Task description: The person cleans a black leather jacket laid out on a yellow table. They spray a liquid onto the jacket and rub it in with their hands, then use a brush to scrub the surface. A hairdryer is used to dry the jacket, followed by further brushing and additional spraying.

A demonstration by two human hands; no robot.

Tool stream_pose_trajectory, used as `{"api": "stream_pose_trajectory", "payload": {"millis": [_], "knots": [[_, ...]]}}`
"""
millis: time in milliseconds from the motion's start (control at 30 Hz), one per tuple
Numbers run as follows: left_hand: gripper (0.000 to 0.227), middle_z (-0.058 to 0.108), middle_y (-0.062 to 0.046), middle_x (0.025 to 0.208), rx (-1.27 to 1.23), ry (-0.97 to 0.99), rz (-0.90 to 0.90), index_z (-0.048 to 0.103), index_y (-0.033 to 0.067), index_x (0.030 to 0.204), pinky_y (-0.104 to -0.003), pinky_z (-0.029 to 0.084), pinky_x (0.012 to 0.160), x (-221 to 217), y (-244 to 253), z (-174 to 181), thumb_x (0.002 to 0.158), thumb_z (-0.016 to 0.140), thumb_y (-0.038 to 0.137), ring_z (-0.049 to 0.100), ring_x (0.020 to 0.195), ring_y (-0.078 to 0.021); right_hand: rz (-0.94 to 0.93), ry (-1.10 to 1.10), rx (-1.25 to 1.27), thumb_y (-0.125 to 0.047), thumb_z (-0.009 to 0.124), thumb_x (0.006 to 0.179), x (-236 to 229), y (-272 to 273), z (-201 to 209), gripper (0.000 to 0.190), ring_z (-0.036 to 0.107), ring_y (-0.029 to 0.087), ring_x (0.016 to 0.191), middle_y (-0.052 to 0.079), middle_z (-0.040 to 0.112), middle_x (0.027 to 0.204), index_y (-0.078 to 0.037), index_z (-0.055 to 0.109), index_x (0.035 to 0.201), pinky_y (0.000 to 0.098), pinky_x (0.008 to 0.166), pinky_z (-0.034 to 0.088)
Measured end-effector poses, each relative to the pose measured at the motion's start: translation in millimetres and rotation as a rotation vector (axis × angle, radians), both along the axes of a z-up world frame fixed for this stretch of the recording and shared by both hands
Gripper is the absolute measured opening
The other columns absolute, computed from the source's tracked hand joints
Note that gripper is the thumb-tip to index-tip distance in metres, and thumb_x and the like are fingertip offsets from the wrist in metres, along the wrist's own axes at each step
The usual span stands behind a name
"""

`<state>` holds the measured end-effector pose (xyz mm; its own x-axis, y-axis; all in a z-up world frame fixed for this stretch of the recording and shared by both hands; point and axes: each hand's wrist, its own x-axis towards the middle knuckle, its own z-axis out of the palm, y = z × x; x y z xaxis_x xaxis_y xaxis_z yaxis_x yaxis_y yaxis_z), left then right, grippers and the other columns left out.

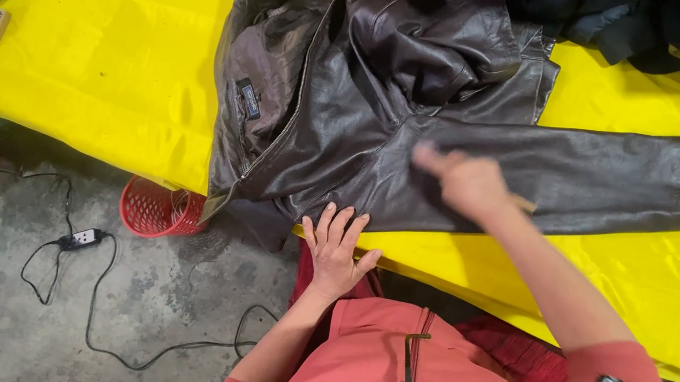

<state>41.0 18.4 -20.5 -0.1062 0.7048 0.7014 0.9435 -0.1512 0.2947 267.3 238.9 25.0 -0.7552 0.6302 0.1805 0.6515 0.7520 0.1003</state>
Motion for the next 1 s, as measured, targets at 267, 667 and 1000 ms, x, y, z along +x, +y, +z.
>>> {"api": "stream_pose_trajectory", "payload": {"millis": [267, 667, 1000], "knots": [[0.066, 0.056, -0.007, 0.142, -0.009, -0.005, -0.003, 0.062, 0.0237, 0.136, -0.058, 0.000, 0.123, 1, 2, -2, 0.095, 0.046, 0.073, 0.037, 0.146, -0.0321, -0.171, 0.040, 0.171, -0.024, 0.050, 0.097, -28, -16, 33, 0.048, 0.068, 0.022, 0.060, 0.004, 0.061, 0.067, -0.049, 0.061, 0.137, 0.0386, 0.054, 0.053], [0.057, 0.054, -0.010, 0.142, -0.008, 0.038, -0.014, 0.061, 0.0282, 0.139, -0.064, -0.001, 0.121, 3, 0, 7, 0.098, 0.047, 0.065, 0.036, 0.147, -0.0374, -0.199, 0.129, -0.131, -0.028, 0.046, 0.103, -8, -41, 66, 0.042, 0.074, 0.030, 0.074, 0.010, 0.072, 0.076, -0.044, 0.064, 0.138, 0.0457, 0.068, 0.058], [0.054, 0.055, -0.011, 0.142, -0.003, 0.058, -0.025, 0.063, 0.0320, 0.137, -0.064, -0.001, 0.121, 2, -2, 4, 0.099, 0.046, 0.067, 0.036, 0.147, -0.0397, -0.032, -0.115, -0.063, -0.017, 0.044, 0.093, 82, -64, 50, 0.064, 0.067, 0.019, 0.063, 0.002, 0.063, 0.072, -0.043, 0.049, 0.152, 0.0340, 0.060, 0.055]]}}
